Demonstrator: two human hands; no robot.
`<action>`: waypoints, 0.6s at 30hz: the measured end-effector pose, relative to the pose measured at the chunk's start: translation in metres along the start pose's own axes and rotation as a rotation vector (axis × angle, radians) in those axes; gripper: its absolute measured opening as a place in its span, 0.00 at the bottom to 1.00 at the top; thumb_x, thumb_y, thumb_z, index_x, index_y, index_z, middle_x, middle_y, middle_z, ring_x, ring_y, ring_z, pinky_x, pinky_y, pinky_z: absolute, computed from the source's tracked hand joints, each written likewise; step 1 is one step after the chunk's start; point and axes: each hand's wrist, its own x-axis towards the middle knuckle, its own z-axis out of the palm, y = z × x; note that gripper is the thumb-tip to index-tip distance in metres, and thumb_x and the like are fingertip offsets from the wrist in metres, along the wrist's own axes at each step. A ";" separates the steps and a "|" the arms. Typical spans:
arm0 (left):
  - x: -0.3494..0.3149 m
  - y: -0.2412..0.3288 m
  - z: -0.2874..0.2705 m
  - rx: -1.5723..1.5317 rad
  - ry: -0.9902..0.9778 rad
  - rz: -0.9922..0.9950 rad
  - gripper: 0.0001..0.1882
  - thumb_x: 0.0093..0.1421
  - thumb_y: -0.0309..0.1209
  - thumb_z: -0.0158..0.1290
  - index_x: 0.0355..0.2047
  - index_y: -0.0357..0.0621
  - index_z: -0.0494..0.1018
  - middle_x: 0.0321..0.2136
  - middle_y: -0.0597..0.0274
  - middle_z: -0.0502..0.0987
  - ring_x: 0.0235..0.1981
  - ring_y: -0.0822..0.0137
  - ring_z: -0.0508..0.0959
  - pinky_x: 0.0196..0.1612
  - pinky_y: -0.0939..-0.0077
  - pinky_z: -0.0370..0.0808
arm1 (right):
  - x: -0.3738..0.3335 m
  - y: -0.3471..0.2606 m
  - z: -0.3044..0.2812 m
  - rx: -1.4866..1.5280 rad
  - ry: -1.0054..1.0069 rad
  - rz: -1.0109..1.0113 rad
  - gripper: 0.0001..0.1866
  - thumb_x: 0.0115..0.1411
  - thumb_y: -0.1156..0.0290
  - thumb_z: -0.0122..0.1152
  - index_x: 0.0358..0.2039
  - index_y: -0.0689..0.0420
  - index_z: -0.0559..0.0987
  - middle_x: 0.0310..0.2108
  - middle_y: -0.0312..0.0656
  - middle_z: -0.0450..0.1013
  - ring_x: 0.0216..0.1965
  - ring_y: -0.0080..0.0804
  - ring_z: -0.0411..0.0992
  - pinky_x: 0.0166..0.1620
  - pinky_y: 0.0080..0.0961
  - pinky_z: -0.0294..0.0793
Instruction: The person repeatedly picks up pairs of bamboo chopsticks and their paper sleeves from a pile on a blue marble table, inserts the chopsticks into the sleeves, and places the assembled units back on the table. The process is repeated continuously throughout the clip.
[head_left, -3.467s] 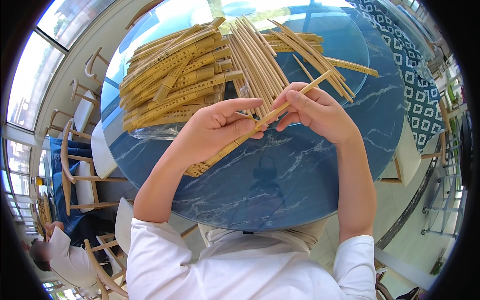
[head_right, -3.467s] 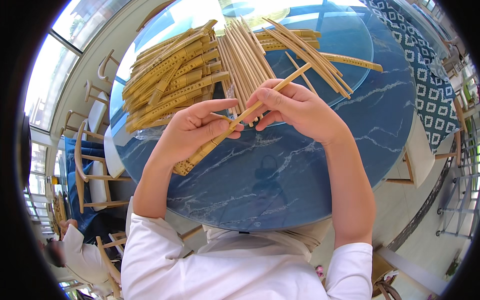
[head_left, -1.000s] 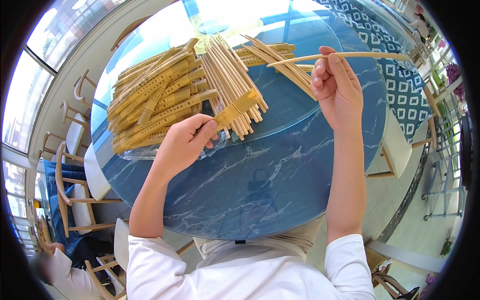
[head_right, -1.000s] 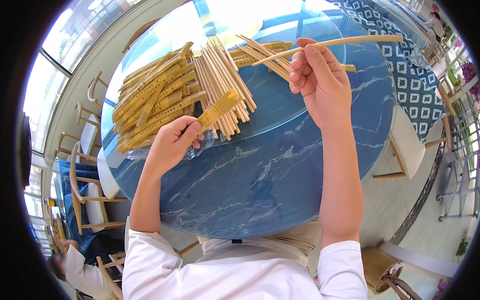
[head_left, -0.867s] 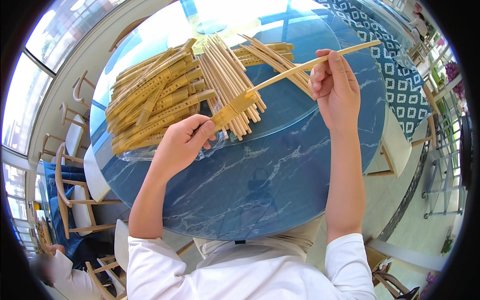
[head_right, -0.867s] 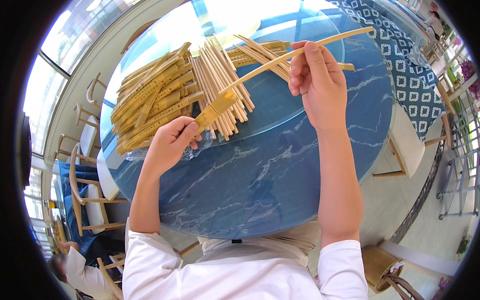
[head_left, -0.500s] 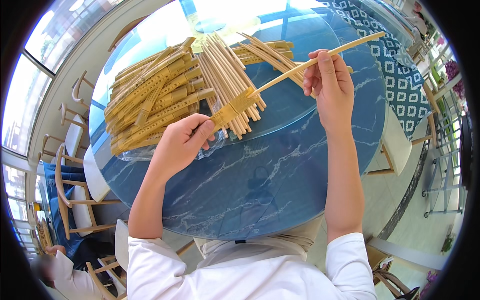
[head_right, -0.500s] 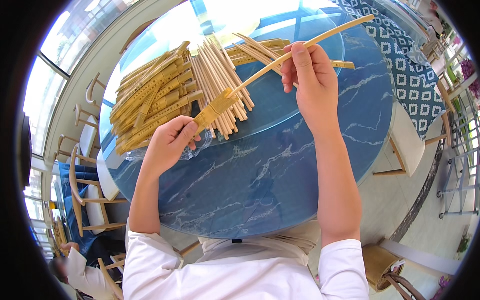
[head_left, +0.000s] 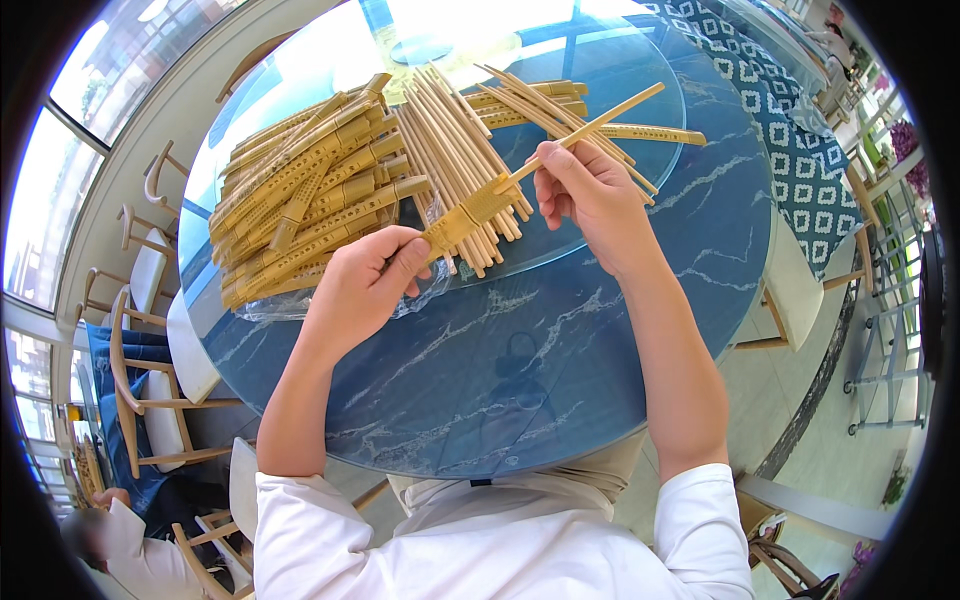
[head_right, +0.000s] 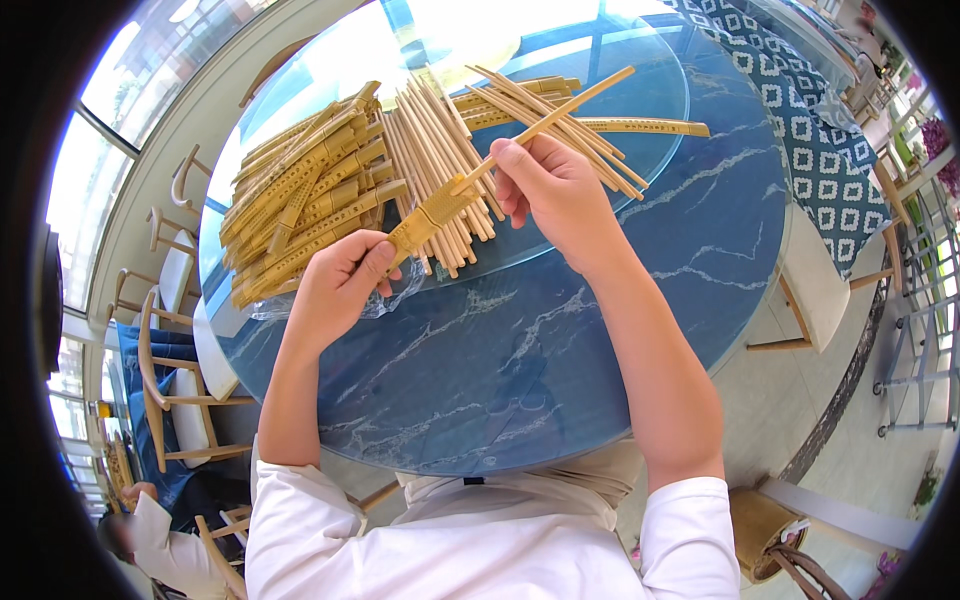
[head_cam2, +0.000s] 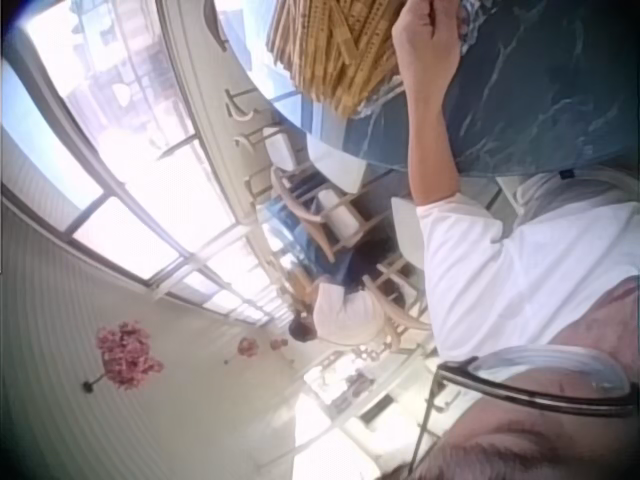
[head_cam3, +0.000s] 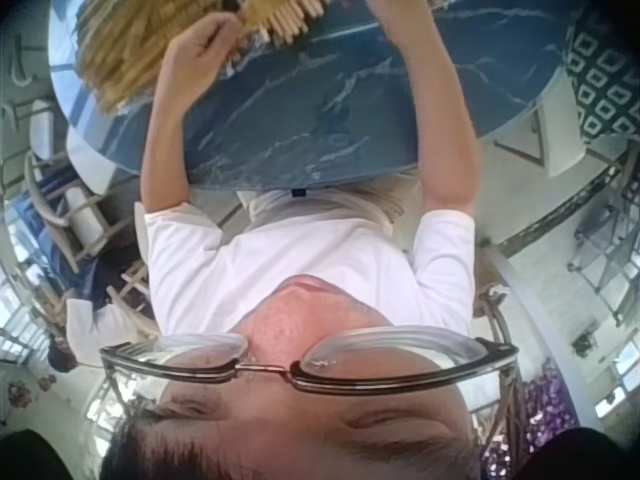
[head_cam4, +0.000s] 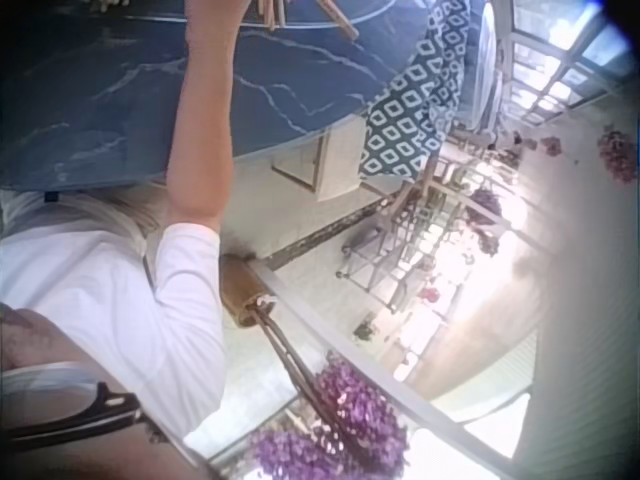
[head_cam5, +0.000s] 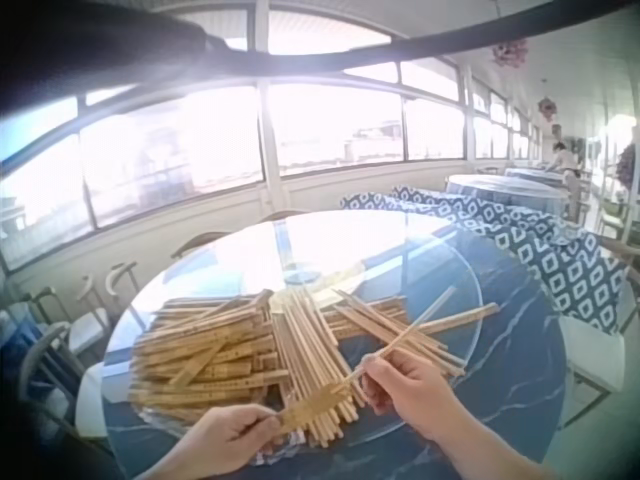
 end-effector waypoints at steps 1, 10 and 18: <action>0.000 0.000 0.000 0.004 0.005 0.000 0.14 0.76 0.36 0.52 0.45 0.35 0.78 0.29 0.65 0.80 0.29 0.76 0.77 0.34 0.81 0.75 | -0.002 0.000 0.004 -0.018 -0.013 0.032 0.16 0.73 0.56 0.60 0.36 0.55 0.81 0.26 0.32 0.75 0.26 0.16 0.72 0.29 0.17 0.72; 0.001 0.000 -0.002 0.018 -0.001 0.002 0.14 0.75 0.36 0.52 0.45 0.35 0.78 0.29 0.66 0.80 0.29 0.76 0.78 0.34 0.81 0.75 | 0.018 -0.008 -0.047 0.131 0.434 -0.406 0.22 0.72 0.64 0.63 0.60 0.62 0.72 0.39 0.43 0.81 0.32 0.22 0.80 0.33 0.18 0.80; 0.000 -0.001 -0.001 0.007 -0.007 -0.007 0.13 0.75 0.35 0.52 0.45 0.35 0.78 0.29 0.66 0.80 0.29 0.76 0.78 0.34 0.81 0.75 | 0.014 -0.017 -0.051 0.076 0.430 -0.409 0.14 0.73 0.67 0.60 0.54 0.60 0.77 0.43 0.43 0.84 0.36 0.22 0.82 0.33 0.18 0.80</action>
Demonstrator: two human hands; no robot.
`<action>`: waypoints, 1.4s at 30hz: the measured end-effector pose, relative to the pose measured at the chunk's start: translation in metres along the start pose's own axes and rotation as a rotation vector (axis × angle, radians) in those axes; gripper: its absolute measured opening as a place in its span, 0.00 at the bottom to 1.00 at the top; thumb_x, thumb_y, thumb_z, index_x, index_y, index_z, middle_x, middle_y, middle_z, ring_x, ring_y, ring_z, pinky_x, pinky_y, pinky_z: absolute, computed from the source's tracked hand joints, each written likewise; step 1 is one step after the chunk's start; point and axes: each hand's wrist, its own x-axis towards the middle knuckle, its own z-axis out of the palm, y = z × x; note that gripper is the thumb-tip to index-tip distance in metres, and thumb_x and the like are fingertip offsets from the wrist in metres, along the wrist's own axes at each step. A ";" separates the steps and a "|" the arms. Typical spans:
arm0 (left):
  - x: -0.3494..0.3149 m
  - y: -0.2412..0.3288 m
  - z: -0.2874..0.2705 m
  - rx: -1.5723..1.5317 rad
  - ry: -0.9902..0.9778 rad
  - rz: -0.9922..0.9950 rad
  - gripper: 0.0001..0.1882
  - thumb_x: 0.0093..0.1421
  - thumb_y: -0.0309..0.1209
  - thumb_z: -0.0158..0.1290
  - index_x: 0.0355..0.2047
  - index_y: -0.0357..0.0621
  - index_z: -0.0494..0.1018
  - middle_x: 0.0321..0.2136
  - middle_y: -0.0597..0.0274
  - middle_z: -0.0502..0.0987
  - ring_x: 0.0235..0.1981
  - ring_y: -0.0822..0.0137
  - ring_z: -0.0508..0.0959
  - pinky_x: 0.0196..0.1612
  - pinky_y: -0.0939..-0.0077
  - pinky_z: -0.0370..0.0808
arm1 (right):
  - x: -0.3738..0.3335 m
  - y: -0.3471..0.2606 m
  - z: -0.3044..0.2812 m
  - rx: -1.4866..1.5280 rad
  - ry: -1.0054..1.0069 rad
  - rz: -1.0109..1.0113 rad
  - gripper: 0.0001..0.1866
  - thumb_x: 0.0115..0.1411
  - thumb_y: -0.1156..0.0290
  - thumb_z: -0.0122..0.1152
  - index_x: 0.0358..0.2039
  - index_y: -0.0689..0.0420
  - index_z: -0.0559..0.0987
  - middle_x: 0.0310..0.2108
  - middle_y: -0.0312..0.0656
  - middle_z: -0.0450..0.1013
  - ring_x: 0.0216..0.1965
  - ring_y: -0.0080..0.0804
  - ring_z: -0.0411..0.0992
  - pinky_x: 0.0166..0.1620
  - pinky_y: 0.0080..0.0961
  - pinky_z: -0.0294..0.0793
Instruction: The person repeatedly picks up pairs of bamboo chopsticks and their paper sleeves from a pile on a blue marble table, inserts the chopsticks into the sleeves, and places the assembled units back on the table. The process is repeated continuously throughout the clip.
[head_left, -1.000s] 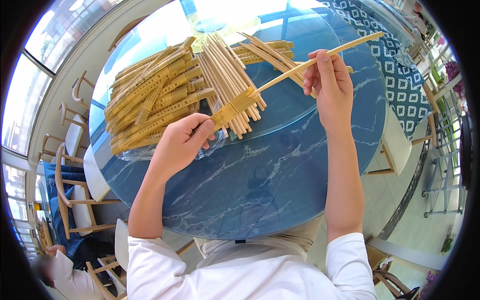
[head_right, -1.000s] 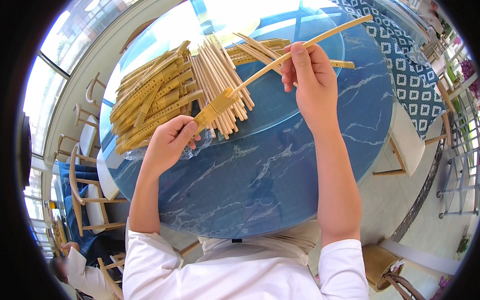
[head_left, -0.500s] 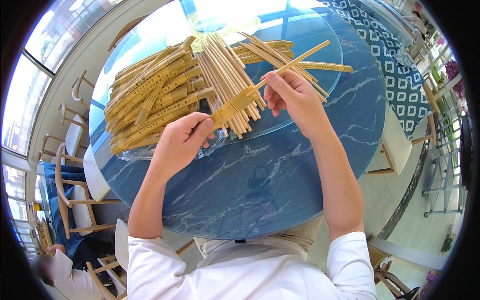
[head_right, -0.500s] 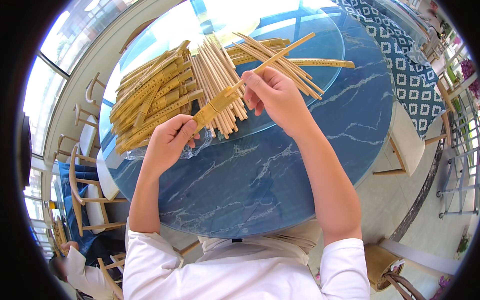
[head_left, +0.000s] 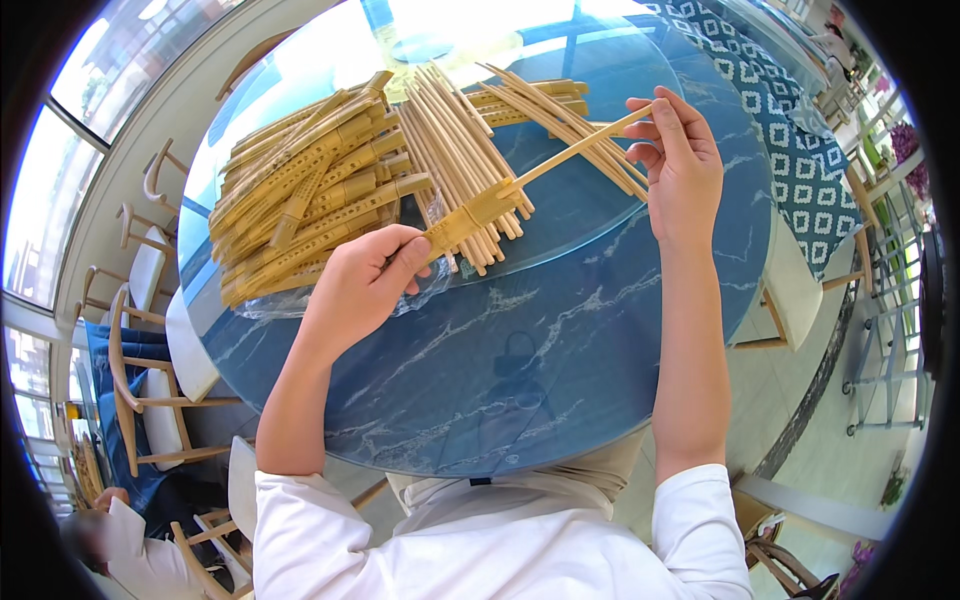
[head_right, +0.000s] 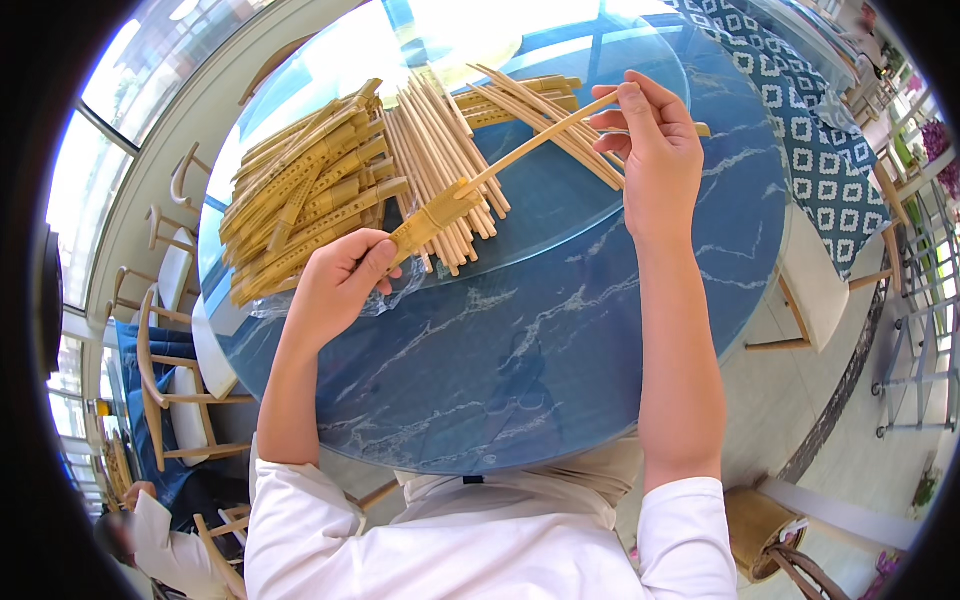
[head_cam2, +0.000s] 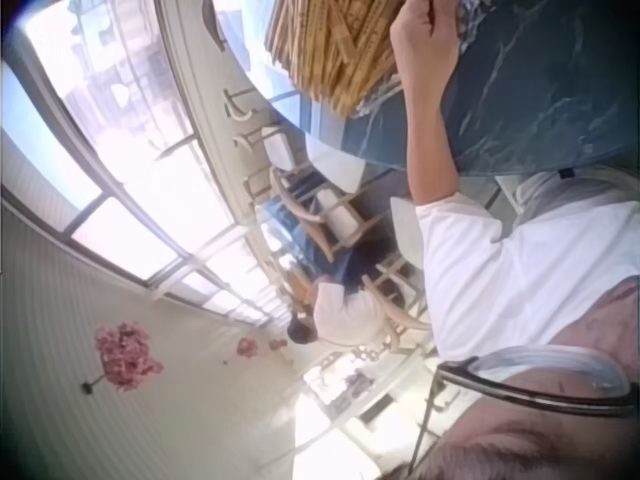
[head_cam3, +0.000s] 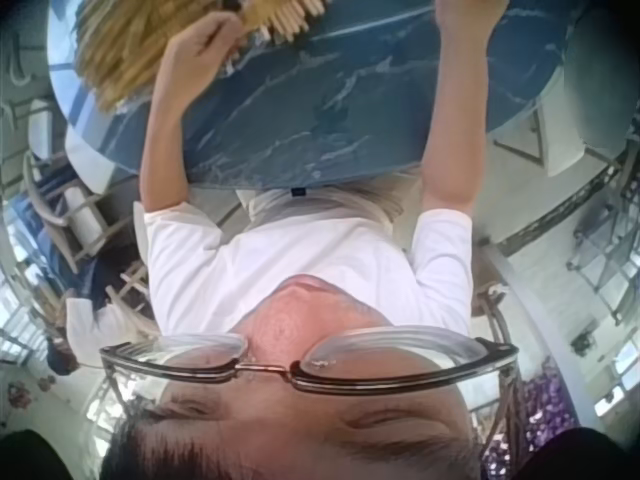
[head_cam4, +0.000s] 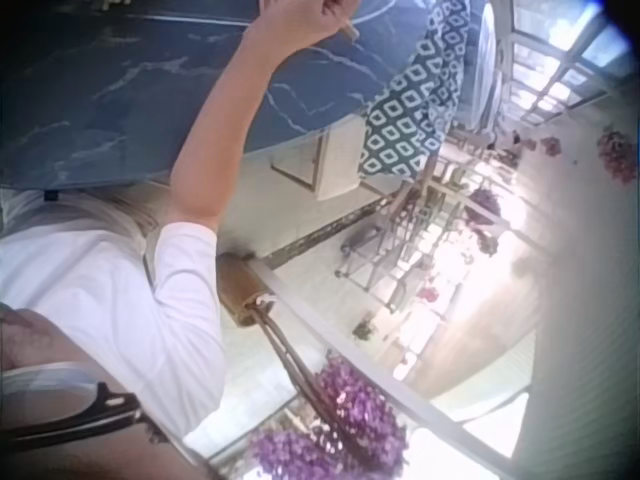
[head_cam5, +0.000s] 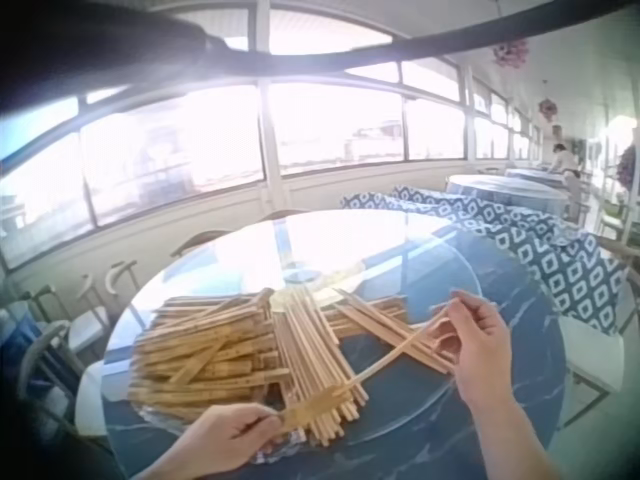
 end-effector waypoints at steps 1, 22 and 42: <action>0.001 0.000 0.000 -0.008 -0.001 0.007 0.13 0.75 0.35 0.52 0.45 0.35 0.78 0.29 0.66 0.80 0.29 0.76 0.77 0.34 0.81 0.75 | -0.002 0.001 0.002 -0.007 -0.016 0.015 0.13 0.74 0.67 0.60 0.53 0.60 0.78 0.43 0.43 0.84 0.36 0.22 0.81 0.33 0.18 0.80; 0.001 0.002 -0.001 -0.030 0.074 -0.030 0.13 0.75 0.37 0.54 0.45 0.37 0.78 0.29 0.66 0.79 0.28 0.77 0.76 0.34 0.82 0.74 | -0.071 0.016 0.063 -0.197 -0.381 0.326 0.21 0.74 0.55 0.59 0.49 0.61 0.86 0.34 0.37 0.83 0.37 0.17 0.79 0.37 0.16 0.78; 0.002 0.000 0.001 -0.055 0.075 -0.037 0.13 0.74 0.35 0.55 0.48 0.36 0.77 0.30 0.67 0.78 0.30 0.78 0.75 0.35 0.82 0.74 | -0.078 0.022 0.067 -0.058 -0.515 0.281 0.21 0.72 0.69 0.61 0.61 0.65 0.73 0.33 0.36 0.78 0.31 0.16 0.72 0.35 0.17 0.73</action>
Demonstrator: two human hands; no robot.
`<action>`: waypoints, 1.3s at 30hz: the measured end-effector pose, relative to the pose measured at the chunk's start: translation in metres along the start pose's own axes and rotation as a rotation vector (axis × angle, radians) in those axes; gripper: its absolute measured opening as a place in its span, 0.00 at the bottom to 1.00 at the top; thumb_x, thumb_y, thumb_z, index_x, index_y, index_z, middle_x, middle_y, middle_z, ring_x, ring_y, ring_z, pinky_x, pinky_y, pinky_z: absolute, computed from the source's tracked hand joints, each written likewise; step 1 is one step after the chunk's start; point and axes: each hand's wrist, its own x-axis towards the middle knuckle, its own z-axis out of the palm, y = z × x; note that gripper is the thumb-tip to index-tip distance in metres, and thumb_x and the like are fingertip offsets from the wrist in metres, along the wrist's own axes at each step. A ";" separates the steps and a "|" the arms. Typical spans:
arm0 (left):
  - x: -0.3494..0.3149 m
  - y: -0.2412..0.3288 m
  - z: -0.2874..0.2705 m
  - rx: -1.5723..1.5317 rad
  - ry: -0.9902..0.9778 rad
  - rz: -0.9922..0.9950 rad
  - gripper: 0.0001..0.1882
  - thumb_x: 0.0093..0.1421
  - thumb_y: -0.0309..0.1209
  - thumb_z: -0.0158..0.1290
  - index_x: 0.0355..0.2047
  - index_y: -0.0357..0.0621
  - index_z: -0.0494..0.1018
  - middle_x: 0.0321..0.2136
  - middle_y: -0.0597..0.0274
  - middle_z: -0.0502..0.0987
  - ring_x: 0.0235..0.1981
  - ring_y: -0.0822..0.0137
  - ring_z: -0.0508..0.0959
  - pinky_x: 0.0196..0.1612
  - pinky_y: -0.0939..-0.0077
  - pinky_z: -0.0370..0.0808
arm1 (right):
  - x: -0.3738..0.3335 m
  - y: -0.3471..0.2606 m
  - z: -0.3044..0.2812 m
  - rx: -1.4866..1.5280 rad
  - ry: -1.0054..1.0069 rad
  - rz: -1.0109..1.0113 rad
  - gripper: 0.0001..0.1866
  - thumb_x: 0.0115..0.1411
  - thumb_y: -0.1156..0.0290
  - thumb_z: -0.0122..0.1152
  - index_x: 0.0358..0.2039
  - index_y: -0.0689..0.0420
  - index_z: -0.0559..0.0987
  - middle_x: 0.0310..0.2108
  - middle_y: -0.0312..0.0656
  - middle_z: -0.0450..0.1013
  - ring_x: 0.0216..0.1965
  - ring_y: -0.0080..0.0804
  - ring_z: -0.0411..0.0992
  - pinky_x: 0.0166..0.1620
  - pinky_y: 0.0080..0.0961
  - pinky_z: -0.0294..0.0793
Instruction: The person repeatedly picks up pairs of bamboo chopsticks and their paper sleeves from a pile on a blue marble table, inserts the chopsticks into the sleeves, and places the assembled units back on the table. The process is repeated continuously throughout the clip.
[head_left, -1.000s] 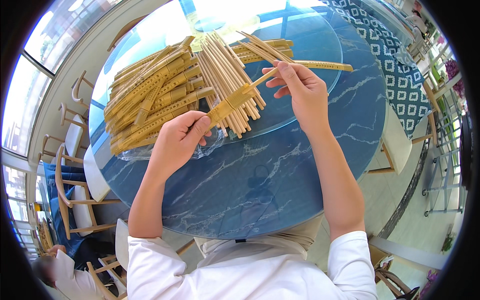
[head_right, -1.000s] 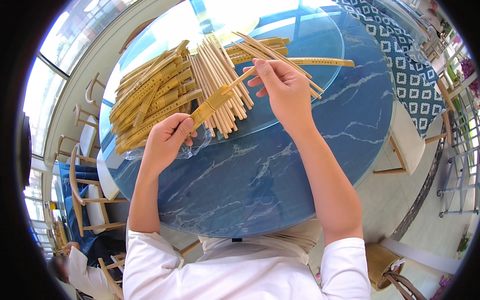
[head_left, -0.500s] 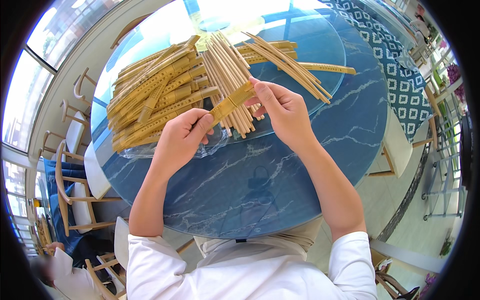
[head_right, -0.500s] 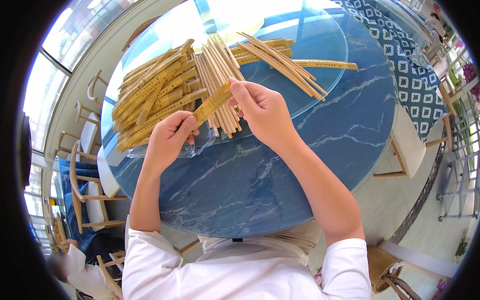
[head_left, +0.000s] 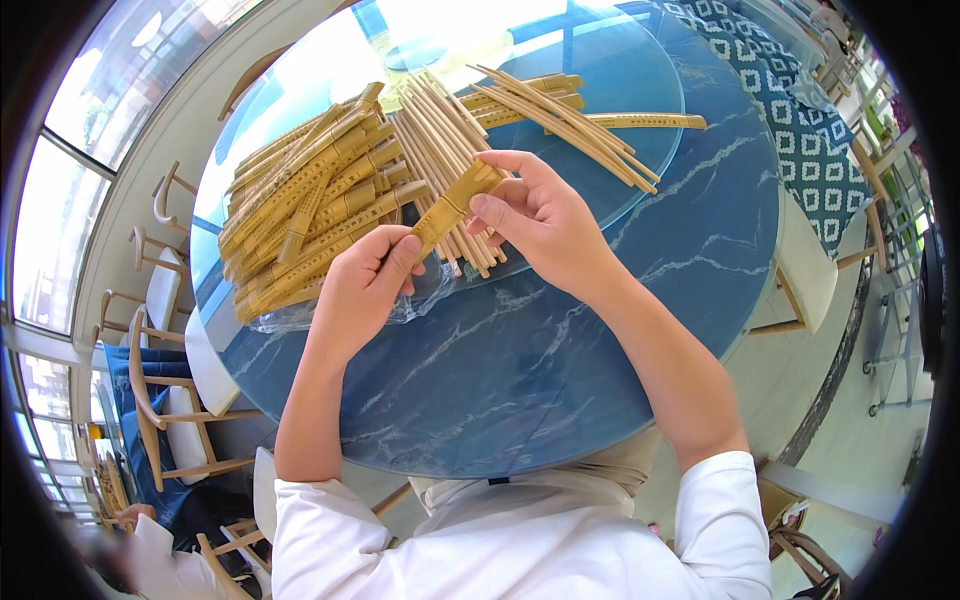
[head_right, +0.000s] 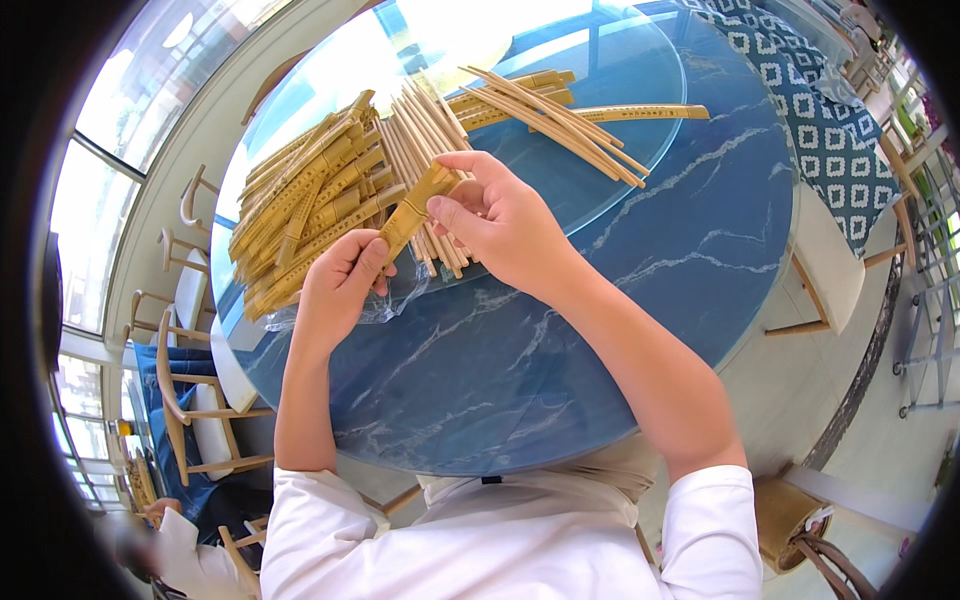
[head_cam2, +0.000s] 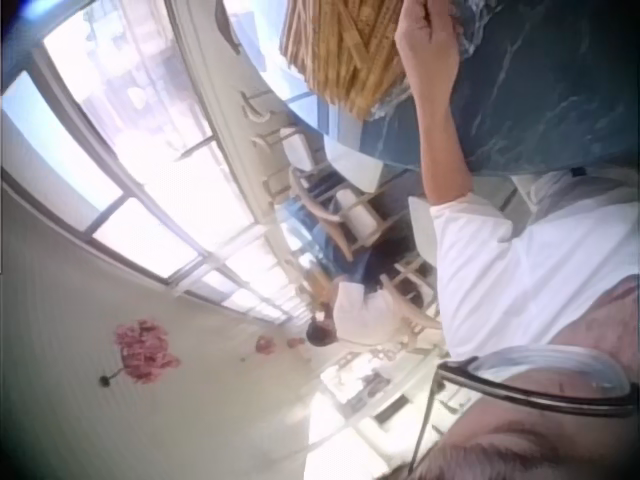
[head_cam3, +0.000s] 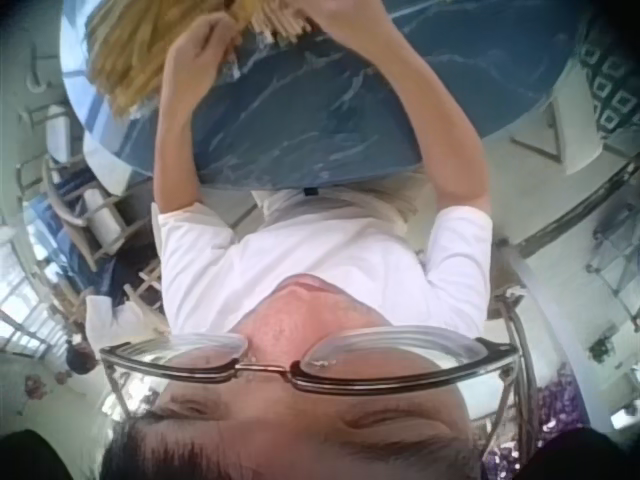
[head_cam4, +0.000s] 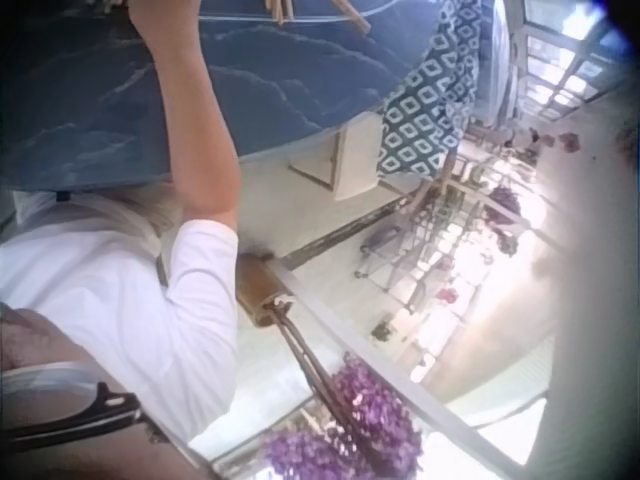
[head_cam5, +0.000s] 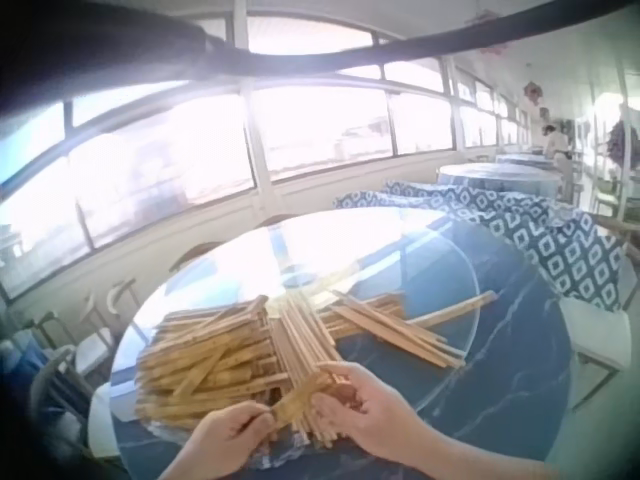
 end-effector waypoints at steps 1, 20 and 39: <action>-0.002 0.000 0.002 -0.018 -0.015 0.007 0.12 0.74 0.34 0.55 0.49 0.36 0.77 0.31 0.67 0.78 0.30 0.78 0.75 0.35 0.82 0.74 | 0.000 -0.003 -0.001 0.019 -0.041 0.049 0.19 0.72 0.70 0.61 0.59 0.63 0.74 0.33 0.36 0.79 0.33 0.17 0.74 0.36 0.18 0.75; 0.035 -0.026 -0.090 1.099 0.980 0.628 0.12 0.70 0.34 0.58 0.51 0.49 0.83 0.51 0.62 0.85 0.53 0.62 0.83 0.72 0.55 0.60 | 0.009 -0.023 -0.031 -0.047 0.116 0.034 0.12 0.75 0.64 0.57 0.44 0.59 0.82 0.20 0.30 0.71 0.21 0.14 0.66 0.26 0.14 0.65; -0.001 0.005 -0.044 0.833 0.433 0.450 0.12 0.67 0.34 0.59 0.46 0.41 0.81 0.43 0.55 0.83 0.48 0.53 0.81 0.54 0.60 0.76 | -0.001 0.017 -0.008 -0.786 -0.019 -0.491 0.04 0.63 0.75 0.67 0.38 0.60 0.82 0.33 0.43 0.79 0.37 0.41 0.77 0.42 0.33 0.79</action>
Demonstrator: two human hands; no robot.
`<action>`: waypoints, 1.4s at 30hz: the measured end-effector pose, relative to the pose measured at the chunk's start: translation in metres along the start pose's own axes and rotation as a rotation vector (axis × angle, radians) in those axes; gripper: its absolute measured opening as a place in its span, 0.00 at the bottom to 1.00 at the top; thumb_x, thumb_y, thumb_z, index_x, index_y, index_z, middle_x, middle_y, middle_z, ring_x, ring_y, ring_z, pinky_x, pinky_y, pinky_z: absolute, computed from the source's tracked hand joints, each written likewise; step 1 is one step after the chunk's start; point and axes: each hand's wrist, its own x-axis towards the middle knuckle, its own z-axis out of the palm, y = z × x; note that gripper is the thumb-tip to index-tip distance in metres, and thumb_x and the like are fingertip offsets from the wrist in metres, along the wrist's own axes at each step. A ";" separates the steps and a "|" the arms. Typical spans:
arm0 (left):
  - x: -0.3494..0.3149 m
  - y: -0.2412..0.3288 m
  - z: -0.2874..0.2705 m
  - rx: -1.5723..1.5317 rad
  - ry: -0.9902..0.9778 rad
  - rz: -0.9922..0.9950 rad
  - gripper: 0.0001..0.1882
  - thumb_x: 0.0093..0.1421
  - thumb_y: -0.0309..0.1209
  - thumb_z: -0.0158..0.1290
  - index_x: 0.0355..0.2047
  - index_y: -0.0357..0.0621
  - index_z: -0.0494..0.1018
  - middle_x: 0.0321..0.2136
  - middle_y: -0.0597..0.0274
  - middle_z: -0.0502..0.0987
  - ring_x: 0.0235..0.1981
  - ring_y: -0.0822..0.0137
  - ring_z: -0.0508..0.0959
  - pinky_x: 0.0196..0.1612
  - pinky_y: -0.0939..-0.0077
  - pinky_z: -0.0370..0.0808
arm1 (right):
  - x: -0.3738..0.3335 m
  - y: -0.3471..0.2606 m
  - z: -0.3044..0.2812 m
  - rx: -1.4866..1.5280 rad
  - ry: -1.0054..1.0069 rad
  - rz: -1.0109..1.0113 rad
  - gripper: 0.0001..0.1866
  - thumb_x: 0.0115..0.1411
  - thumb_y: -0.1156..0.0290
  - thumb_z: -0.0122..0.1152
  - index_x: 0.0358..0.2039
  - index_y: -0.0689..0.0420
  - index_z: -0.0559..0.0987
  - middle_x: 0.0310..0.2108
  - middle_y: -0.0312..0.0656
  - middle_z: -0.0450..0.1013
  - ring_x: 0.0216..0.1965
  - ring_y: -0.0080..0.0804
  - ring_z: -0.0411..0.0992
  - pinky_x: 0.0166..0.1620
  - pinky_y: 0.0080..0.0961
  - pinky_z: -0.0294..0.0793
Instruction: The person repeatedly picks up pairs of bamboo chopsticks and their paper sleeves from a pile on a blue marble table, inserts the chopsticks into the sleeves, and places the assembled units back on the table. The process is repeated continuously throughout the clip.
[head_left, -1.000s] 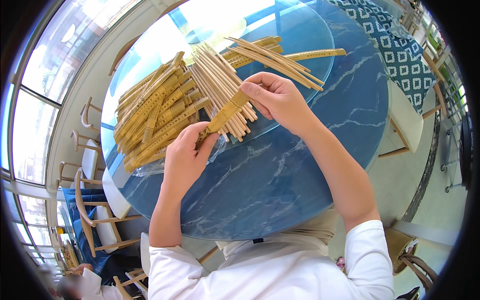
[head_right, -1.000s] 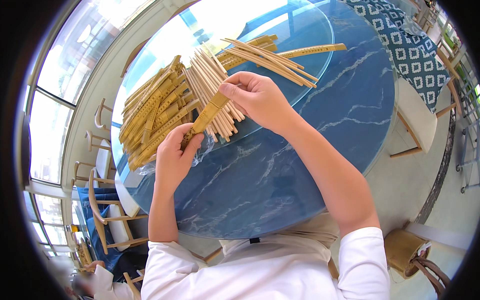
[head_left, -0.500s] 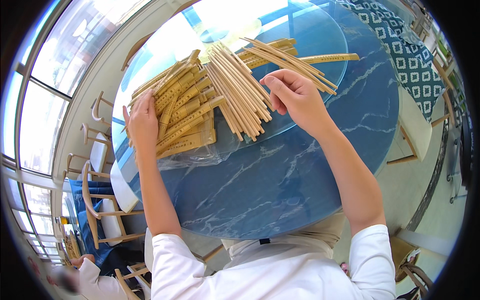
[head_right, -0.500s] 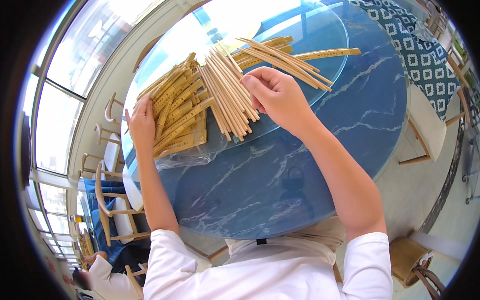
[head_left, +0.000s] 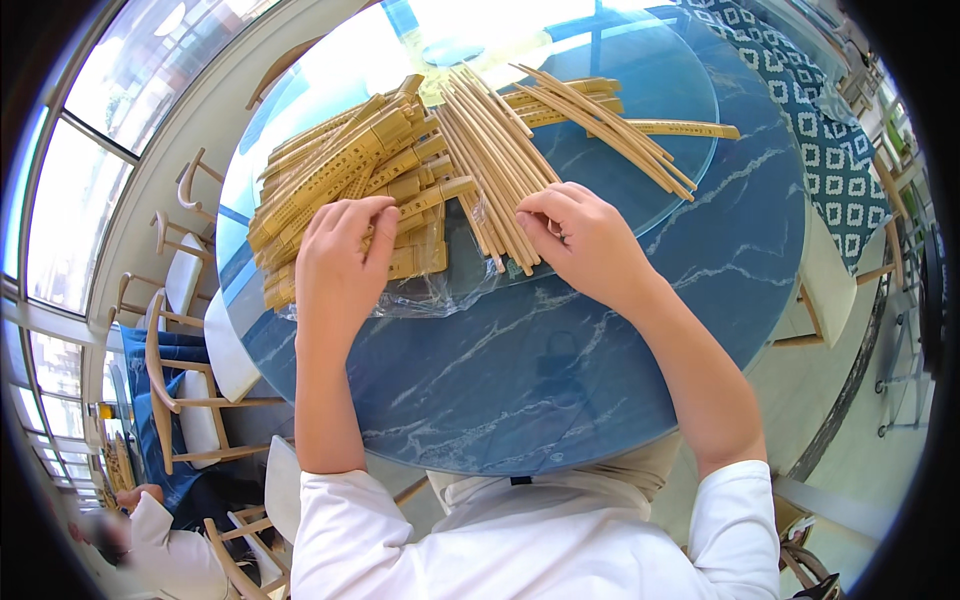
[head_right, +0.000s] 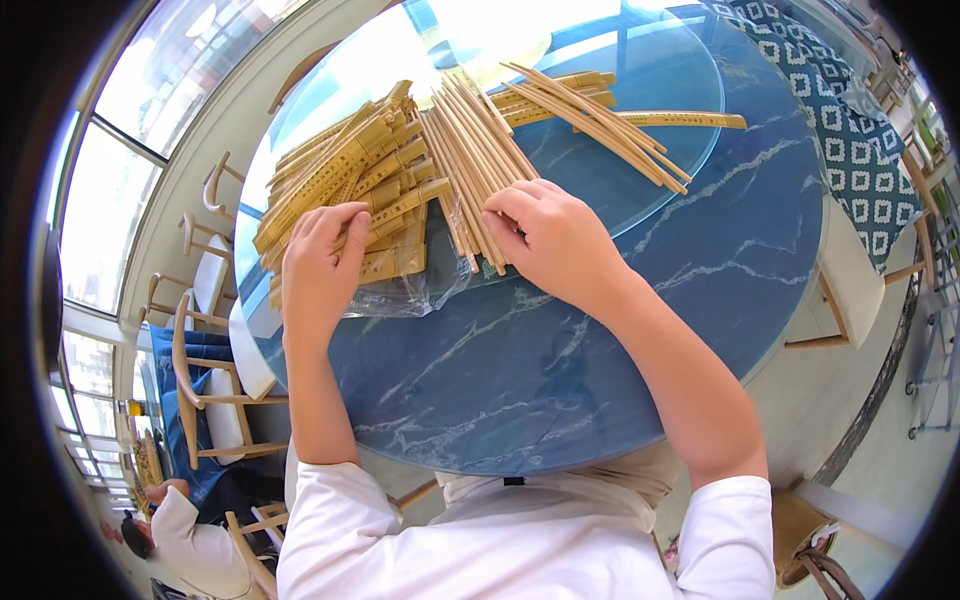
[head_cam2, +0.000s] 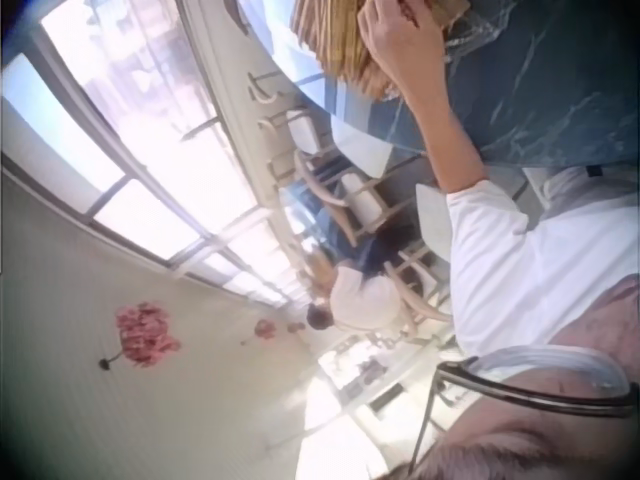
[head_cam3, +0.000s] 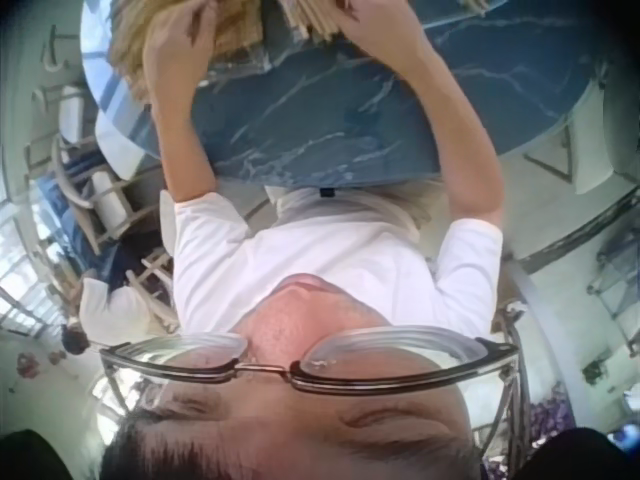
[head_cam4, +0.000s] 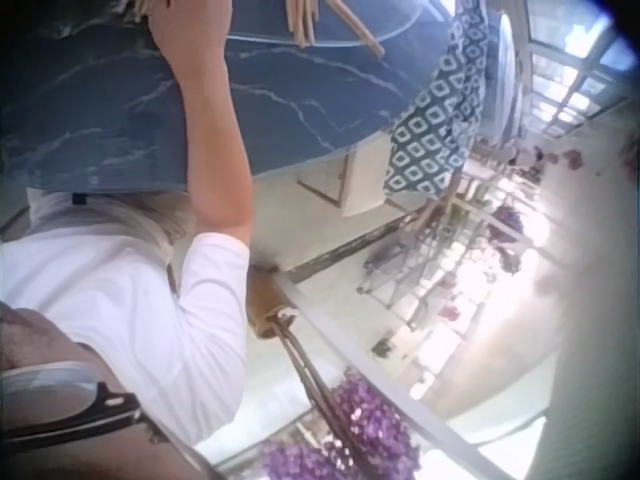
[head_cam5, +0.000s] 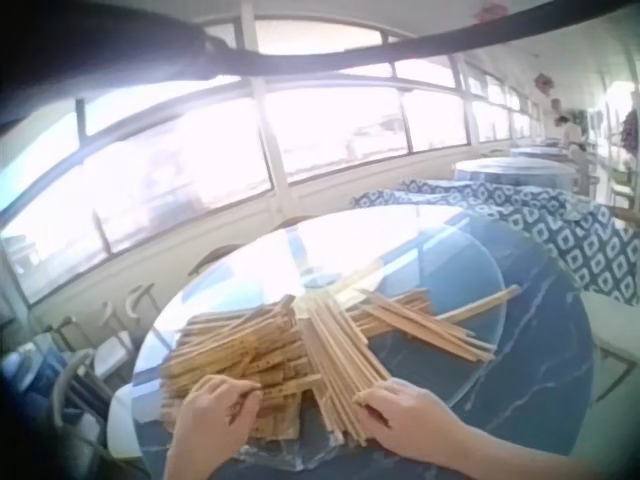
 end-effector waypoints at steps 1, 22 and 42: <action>-0.005 0.008 -0.002 -0.053 -0.089 0.000 0.12 0.67 0.34 0.60 0.46 0.41 0.81 0.41 0.54 0.83 0.46 0.53 0.82 0.50 0.62 0.78 | -0.001 -0.003 0.003 -0.023 -0.013 -0.036 0.04 0.63 0.75 0.68 0.37 0.60 0.82 0.33 0.43 0.79 0.37 0.41 0.77 0.42 0.33 0.79; -0.022 0.021 0.026 0.009 -0.264 -0.082 0.10 0.62 0.34 0.61 0.32 0.40 0.76 0.34 0.55 0.79 0.43 0.51 0.78 0.47 0.58 0.76 | 0.002 -0.011 0.008 -0.075 -0.018 -0.154 0.05 0.58 0.77 0.71 0.35 0.59 0.83 0.32 0.41 0.79 0.36 0.40 0.77 0.41 0.34 0.80; -0.021 0.026 0.033 -0.014 -0.107 0.090 0.06 0.61 0.27 0.61 0.34 0.38 0.77 0.37 0.54 0.78 0.44 0.49 0.78 0.49 0.58 0.76 | 0.001 -0.012 0.008 -0.046 -0.004 -0.160 0.09 0.59 0.77 0.71 0.40 0.58 0.83 0.37 0.42 0.79 0.39 0.43 0.77 0.44 0.35 0.80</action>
